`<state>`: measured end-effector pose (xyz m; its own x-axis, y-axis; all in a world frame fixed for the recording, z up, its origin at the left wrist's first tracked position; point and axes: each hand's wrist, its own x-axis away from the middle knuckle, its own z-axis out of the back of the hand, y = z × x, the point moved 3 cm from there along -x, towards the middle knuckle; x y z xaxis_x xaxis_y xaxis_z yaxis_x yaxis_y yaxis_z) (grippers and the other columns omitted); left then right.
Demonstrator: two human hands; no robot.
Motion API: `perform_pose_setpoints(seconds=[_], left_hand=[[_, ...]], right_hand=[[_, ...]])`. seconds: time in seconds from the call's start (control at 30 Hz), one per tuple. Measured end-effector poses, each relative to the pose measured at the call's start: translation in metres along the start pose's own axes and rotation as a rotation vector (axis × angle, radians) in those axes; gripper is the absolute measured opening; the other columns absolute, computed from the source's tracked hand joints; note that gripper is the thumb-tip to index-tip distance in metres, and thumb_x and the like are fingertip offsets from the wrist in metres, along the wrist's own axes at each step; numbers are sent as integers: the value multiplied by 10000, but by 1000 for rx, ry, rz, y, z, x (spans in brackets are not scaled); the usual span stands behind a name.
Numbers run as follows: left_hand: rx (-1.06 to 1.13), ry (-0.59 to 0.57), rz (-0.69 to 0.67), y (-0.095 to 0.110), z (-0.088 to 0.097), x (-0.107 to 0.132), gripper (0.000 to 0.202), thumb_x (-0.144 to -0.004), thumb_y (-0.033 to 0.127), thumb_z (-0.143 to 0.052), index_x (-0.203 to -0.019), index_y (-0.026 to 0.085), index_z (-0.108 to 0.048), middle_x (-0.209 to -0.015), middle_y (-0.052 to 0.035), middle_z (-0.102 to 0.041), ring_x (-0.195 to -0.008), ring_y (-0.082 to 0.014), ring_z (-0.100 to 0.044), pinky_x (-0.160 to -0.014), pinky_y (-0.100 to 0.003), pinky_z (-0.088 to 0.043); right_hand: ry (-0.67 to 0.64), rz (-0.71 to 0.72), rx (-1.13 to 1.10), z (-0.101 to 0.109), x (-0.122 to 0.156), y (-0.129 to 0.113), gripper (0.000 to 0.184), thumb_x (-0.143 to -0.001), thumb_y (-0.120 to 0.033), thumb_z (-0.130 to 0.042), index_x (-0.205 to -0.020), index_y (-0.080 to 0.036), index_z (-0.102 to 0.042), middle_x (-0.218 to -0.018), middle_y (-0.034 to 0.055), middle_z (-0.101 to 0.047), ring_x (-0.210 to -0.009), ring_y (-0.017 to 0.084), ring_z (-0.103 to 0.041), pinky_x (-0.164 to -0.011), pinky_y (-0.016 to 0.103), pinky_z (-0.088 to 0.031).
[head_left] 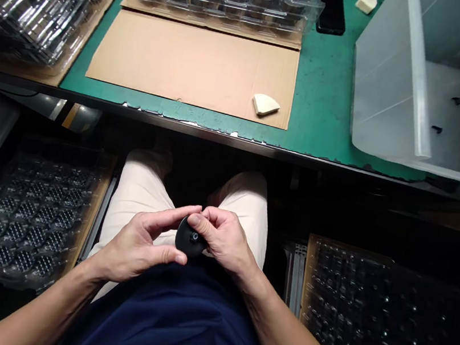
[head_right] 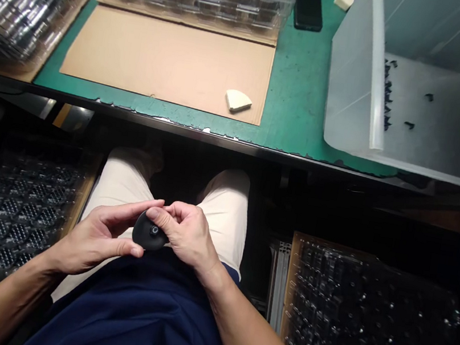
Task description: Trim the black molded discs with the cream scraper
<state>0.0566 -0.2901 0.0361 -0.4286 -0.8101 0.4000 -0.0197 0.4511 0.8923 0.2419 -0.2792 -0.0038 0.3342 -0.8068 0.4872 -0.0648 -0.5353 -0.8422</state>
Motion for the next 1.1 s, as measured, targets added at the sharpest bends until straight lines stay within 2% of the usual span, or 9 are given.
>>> perform_pose_setpoints(seconds=[0.13, 0.3, 0.4, 0.5, 0.63, 0.73, 0.87, 0.97, 1.1], left_hand=[[-19, 27, -10, 2, -1, -2, 663, -772, 188, -917, -1381, 333, -699, -1444, -44, -676, -1396, -279, -589, -1252, -388, -420], [113, 347, -158, 7, -11, -10, 640, -760, 173, -922, -1349, 310, -714, -1420, -56, -693, -1343, -277, -634, -1187, -389, -501], [76, 479, -245, 12, -11, -10, 636, -759, 154, -920, -1342, 305, -715, -1439, -51, -680, -1361, -268, -619, -1207, -364, -474], [44, 498, -282, 16, -6, -11, 651, -765, 139, -914, -1358, 305, -702, -1458, -53, -666, -1375, -264, -607, -1202, -337, -471], [100, 386, -290, 17, -3, -15, 664, -764, 134, -913, -1367, 303, -695, -1444, -61, -677, -1309, -243, -657, -1121, -285, -532], [197, 273, -247, 13, -5, -18, 636, -790, 146, -895, -1372, 299, -689, -1434, -64, -684, -1291, -226, -667, -1081, -255, -548], [227, 208, -152, 7, -11, -18, 607, -866, 195, -838, -1430, 296, -637, -1423, -72, -685, -1282, -210, -658, -1075, -255, -537], [187, 250, -131, 5, -14, -17, 561, -876, 230, -835, -1399, 305, -647, -1270, -56, -746, -1202, -204, -681, -1058, -278, -539], [146, 370, -119, 6, -14, -20, 394, -826, 256, -884, -1195, 297, -752, -1075, -4, -759, -990, -145, -695, -897, -211, -562]], right_hand=[[-66, 17, -11, 1, -3, -6, 524, -840, -628, -817, -742, -155, -613, -653, -16, -553, -567, 90, -451, -501, 208, -356], [-2, -14, -519, -26, -1, -9, 395, -909, -553, -768, -943, -169, -681, -693, -34, -493, -568, 77, -380, -520, 186, -389], [-45, -78, -695, -42, 6, -3, 304, -881, -431, -812, -991, -171, -699, -800, -4, -534, -673, 93, -457, -583, 180, -440], [-37, -108, -717, -45, 9, 7, 274, -885, -401, -807, -978, -165, -703, -853, 18, -557, -729, 107, -500, -598, 183, -455], [25, -51, -717, -33, 4, 12, 335, -949, -490, -720, -967, -157, -692, -858, 28, -563, -718, 119, -516, -591, 207, -456], [39, 56, -589, -20, 2, 1, 406, -999, -554, -650, -942, -153, -682, -799, 20, -574, -676, 113, -515, -617, 221, -455], [90, 235, -141, -8, 9, -20, 416, -1060, -475, -593, -796, -156, -636, -694, 3, -561, -642, 106, -507, -627, 226, -421], [156, 399, 173, -8, 17, -29, 418, -1087, -400, -553, -747, -161, -595, -707, 0, -548, -658, 103, -506, -637, 237, -403], [175, 496, 267, -15, 23, -28, 355, -1110, -319, -489, -801, -170, -580, -696, -14, -548, -623, 95, -509, -619, 237, -403]])
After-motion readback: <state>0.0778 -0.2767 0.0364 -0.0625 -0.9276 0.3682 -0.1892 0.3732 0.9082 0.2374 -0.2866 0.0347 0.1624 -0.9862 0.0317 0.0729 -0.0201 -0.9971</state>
